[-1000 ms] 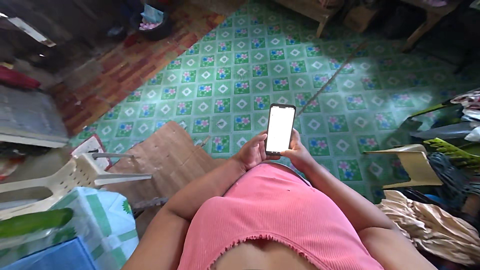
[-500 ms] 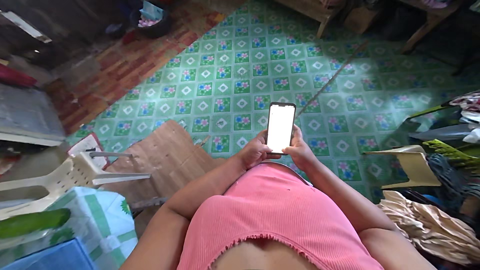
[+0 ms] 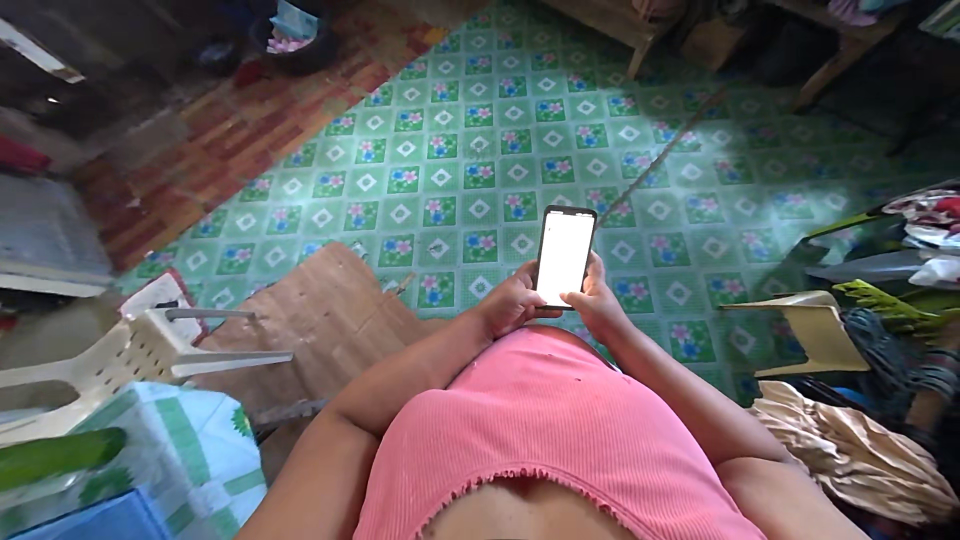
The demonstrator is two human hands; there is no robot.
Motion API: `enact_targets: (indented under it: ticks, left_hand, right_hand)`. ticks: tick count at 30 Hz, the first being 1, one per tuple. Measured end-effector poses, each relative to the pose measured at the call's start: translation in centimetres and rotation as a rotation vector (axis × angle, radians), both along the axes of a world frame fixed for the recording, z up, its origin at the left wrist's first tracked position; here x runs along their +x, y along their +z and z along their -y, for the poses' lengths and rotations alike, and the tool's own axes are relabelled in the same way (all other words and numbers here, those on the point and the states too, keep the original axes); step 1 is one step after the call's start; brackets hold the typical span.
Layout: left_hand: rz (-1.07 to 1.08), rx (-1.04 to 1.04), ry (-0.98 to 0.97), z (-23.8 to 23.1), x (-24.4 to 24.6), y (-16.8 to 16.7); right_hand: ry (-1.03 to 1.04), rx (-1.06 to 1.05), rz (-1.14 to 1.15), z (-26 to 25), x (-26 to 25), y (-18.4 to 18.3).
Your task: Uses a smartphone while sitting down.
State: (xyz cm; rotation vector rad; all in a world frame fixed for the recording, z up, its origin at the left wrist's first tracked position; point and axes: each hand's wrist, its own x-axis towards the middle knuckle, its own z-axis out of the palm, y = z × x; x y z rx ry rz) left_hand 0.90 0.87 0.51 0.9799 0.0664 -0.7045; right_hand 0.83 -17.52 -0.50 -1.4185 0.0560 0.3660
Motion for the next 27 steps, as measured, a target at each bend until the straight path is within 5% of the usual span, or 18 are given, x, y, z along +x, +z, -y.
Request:
enact_targets:
  ticks: [27]
  left_hand:
    - [0.006,-0.022,-0.035,0.7,-0.7,-0.4]
  right_hand:
    - [-0.053,0.057,0.124,1.6,1.3,2.3]
